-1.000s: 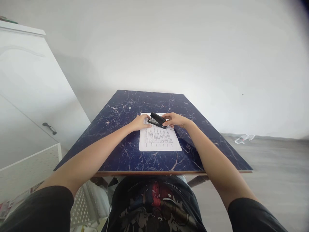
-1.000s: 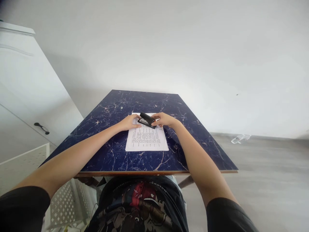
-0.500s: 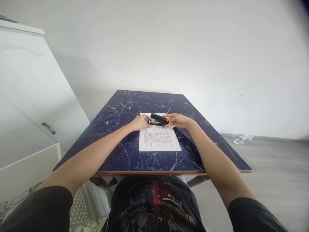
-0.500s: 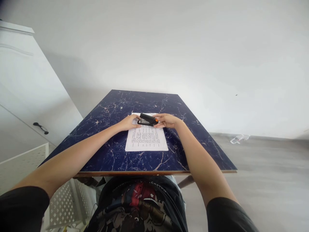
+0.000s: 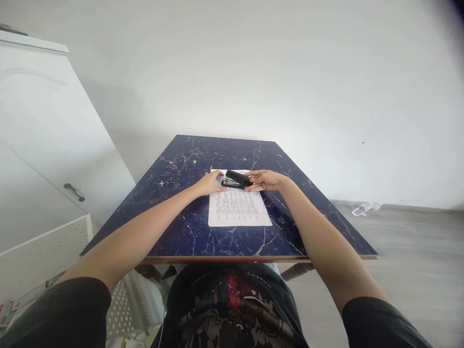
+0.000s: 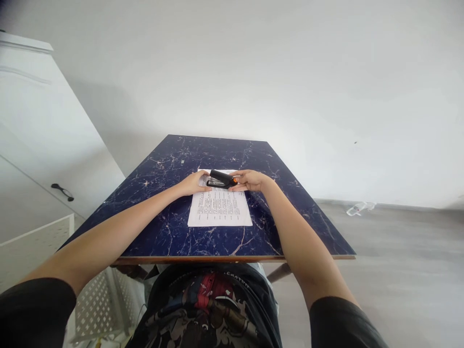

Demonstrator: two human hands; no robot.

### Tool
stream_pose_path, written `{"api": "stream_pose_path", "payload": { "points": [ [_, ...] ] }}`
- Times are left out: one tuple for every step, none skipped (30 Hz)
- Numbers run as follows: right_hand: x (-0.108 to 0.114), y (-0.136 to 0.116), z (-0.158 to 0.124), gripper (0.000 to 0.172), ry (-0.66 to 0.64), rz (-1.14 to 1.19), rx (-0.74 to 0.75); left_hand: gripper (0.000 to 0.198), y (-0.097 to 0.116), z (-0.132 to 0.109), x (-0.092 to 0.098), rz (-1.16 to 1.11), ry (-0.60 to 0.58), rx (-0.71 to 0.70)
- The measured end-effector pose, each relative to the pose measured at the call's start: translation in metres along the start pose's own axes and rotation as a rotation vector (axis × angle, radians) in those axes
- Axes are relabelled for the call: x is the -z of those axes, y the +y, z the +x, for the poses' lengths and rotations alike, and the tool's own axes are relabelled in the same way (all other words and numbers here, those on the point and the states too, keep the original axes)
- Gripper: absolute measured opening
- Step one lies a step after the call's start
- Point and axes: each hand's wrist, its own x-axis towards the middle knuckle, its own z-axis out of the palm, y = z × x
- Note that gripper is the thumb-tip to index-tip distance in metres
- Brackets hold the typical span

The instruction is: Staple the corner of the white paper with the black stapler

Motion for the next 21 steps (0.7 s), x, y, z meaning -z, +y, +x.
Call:
{"api": "stream_pose_path", "payload": {
  "points": [
    [0.001, 0.0, 0.001, 0.048, 0.002, 0.003, 0.002, 0.071, -0.001, 0.0, 0.0, -0.007, 0.001, -0.002],
    [0.001, 0.001, 0.001, 0.047, 0.003, 0.004, 0.004, 0.072, -0.002, 0.0, 0.0, -0.015, 0.01, -0.002],
    [0.002, 0.001, 0.002, 0.047, 0.004, 0.001, 0.006, 0.072, -0.002, 0.0, -0.001, -0.027, 0.024, -0.001],
    [0.002, 0.001, 0.002, 0.047, 0.007, -0.008, 0.011, 0.072, -0.003, 0.0, -0.001, -0.042, 0.042, 0.0],
    [0.002, 0.002, 0.002, 0.045, 0.009, -0.025, 0.018, 0.07, -0.003, 0.0, 0.0, -0.059, 0.062, -0.001],
    [0.002, 0.001, 0.002, 0.044, 0.012, -0.05, 0.028, 0.066, -0.003, -0.001, 0.0, -0.076, 0.079, -0.006],
    [0.002, 0.001, 0.002, 0.043, 0.018, -0.08, 0.042, 0.061, -0.003, -0.001, 0.0, -0.089, 0.093, -0.011],
    [0.002, 0.001, 0.001, 0.042, 0.024, -0.118, 0.059, 0.056, -0.003, -0.001, 0.001, -0.099, 0.105, -0.016],
    [0.002, 0.001, 0.001, 0.041, 0.032, -0.163, 0.078, 0.052, -0.003, -0.001, 0.002, -0.106, 0.117, -0.022],
    [0.002, 0.0, 0.001, 0.041, 0.041, -0.22, 0.1, 0.049, -0.002, -0.002, 0.002, -0.111, 0.126, -0.03],
    [0.002, 0.0, 0.001, 0.04, 0.057, -0.286, 0.129, 0.047, -0.002, -0.002, 0.003, -0.113, 0.132, -0.039],
    [0.002, -0.001, 0.001, 0.039, 0.082, -0.36, 0.168, 0.045, -0.002, -0.002, 0.003, -0.112, 0.135, -0.047],
    [0.002, -0.001, 0.002, 0.038, 0.115, -0.435, 0.218, 0.043, -0.001, -0.003, 0.003, -0.108, 0.137, -0.053],
    [0.0, -0.001, 0.002, 0.039, 0.154, -0.509, 0.278, 0.041, -0.001, -0.003, 0.003, -0.106, 0.136, -0.057],
    [-0.001, -0.002, 0.004, 0.04, 0.194, -0.579, 0.344, 0.04, -0.001, -0.003, 0.003, -0.111, 0.136, -0.059],
    [-0.003, -0.002, 0.005, 0.042, 0.226, -0.648, 0.409, 0.04, 0.0, -0.003, 0.003, -0.121, 0.137, -0.057],
    [-0.006, -0.002, 0.007, 0.044, 0.245, -0.718, 0.464, 0.041, 0.0, -0.003, 0.003, -0.137, 0.14, -0.053],
    [-0.009, -0.001, 0.009, 0.047, 0.249, -0.791, 0.505, 0.041, 0.0, -0.003, 0.003, -0.154, 0.144, -0.049],
    [-0.012, 0.0, 0.011, 0.049, 0.24, -0.864, 0.527, 0.041, 0.001, -0.004, 0.003, -0.17, 0.15, -0.046],
    [-0.015, 0.001, 0.013, 0.051, 0.228, -0.929, 0.535, 0.04, 0.001, -0.004, 0.003, -0.18, 0.159, -0.042],
    [-0.018, 0.003, 0.015, 0.05, 0.221, -0.979, 0.532, 0.037, 0.001, -0.004, 0.003, -0.187, 0.169, -0.039]
  ]
}}
